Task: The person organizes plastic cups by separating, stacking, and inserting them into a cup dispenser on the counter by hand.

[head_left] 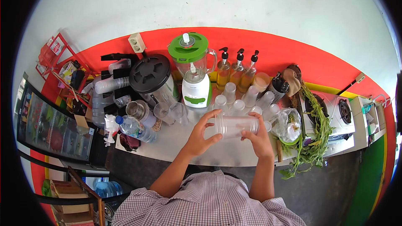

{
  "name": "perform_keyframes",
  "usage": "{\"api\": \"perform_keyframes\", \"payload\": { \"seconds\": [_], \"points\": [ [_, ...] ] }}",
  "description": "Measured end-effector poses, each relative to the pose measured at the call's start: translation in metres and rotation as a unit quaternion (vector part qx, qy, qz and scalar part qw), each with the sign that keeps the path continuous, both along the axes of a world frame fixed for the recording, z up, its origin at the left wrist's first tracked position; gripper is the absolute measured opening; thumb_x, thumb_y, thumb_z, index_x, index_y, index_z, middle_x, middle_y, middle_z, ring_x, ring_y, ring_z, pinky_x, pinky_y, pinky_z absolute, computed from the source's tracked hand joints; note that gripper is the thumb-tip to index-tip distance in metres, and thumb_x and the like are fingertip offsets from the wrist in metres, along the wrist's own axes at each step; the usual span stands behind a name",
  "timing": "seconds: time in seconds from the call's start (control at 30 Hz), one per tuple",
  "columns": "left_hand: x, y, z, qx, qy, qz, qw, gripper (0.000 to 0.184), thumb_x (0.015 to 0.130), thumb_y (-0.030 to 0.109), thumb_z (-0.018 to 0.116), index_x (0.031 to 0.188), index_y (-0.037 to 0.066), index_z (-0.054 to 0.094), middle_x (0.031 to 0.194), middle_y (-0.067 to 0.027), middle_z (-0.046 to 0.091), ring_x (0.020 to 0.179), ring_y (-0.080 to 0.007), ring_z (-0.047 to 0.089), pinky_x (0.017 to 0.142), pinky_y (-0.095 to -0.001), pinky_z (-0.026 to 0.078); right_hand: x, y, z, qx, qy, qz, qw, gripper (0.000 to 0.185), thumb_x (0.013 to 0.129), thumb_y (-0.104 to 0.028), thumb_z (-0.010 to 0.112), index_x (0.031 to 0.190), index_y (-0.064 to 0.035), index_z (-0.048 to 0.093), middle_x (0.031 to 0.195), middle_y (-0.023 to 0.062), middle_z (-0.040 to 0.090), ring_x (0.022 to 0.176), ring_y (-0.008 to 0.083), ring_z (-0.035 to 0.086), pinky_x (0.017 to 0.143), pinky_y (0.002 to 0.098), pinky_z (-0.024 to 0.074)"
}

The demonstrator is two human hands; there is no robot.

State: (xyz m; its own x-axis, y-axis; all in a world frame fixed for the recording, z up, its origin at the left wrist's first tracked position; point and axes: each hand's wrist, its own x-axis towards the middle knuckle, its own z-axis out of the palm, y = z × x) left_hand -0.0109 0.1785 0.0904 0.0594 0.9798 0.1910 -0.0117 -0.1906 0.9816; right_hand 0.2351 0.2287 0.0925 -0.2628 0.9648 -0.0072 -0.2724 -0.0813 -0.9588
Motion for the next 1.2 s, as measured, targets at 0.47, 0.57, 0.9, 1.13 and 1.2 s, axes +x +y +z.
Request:
{"api": "perform_keyframes", "payload": {
  "seconds": [0.47, 0.57, 0.9, 1.13, 1.2],
  "points": [
    [0.005, -0.007, 0.036, 0.365, 0.165, 0.055, 0.914, 0.069, 0.093, 0.049, 0.070, 0.141, 0.002, 0.057, 0.152, -0.0267, 0.049, 0.129, -0.0402, 0.051, 0.111, -0.0518, 0.041, -0.033, -0.029, 0.037, -0.110, 0.085, 0.046, 0.989, 0.056, 0.106, -0.057, 0.053, 0.116, -0.0029, 0.059, 0.091, 0.0115, 0.074, 0.061, 0.0158, 0.069, 0.043, 0.0237, 0.0426],
    [0.002, -0.010, 0.013, 0.353, 0.140, 0.080, 0.921, 0.067, 0.095, 0.045, 0.069, 0.142, 0.002, 0.053, 0.151, -0.0263, 0.048, 0.129, -0.0387, 0.051, 0.110, -0.0518, 0.041, -0.046, -0.030, 0.033, -0.132, 0.061, 0.026, 0.989, 0.048, 0.105, -0.051, 0.055, 0.112, -0.0034, 0.060, 0.086, 0.0117, 0.073, 0.054, 0.0155, 0.065, 0.041, 0.0243, 0.0417],
    [-0.034, -0.025, 0.031, 0.252, 0.021, 0.127, 0.959, 0.071, 0.094, 0.032, 0.069, 0.152, 0.003, 0.041, 0.152, -0.0209, 0.041, 0.139, -0.0340, 0.043, 0.113, -0.0493, 0.040, -0.107, -0.025, 0.046, 0.040, 0.002, 0.005, 0.999, 0.040, 0.103, -0.043, 0.062, 0.111, -0.0046, 0.056, 0.088, 0.0110, 0.071, 0.057, 0.0143, 0.062, 0.046, 0.0255, 0.0450],
    [-0.093, -0.043, 0.046, 0.208, 0.086, 0.114, 0.968, 0.077, 0.086, 0.018, 0.073, 0.155, 0.006, 0.039, 0.152, -0.0190, 0.040, 0.144, -0.0350, 0.040, 0.115, -0.0484, 0.037, -0.152, -0.025, 0.051, 0.115, -0.010, 0.020, 0.993, 0.046, 0.099, -0.046, 0.066, 0.116, -0.0045, 0.057, 0.091, 0.0082, 0.069, 0.069, 0.0131, 0.063, 0.053, 0.0273, 0.0487],
    [-0.109, -0.045, 0.047, 0.193, 0.084, 0.119, 0.970, 0.078, 0.086, 0.017, 0.074, 0.154, 0.006, 0.039, 0.152, -0.0189, 0.040, 0.144, -0.0355, 0.040, 0.116, -0.0485, 0.037, -0.168, -0.026, 0.051, 0.128, -0.012, 0.026, 0.991, 0.046, 0.099, -0.046, 0.066, 0.116, -0.0044, 0.057, 0.091, 0.0078, 0.068, 0.068, 0.0132, 0.063, 0.053, 0.0274, 0.0488]
  ]
}}
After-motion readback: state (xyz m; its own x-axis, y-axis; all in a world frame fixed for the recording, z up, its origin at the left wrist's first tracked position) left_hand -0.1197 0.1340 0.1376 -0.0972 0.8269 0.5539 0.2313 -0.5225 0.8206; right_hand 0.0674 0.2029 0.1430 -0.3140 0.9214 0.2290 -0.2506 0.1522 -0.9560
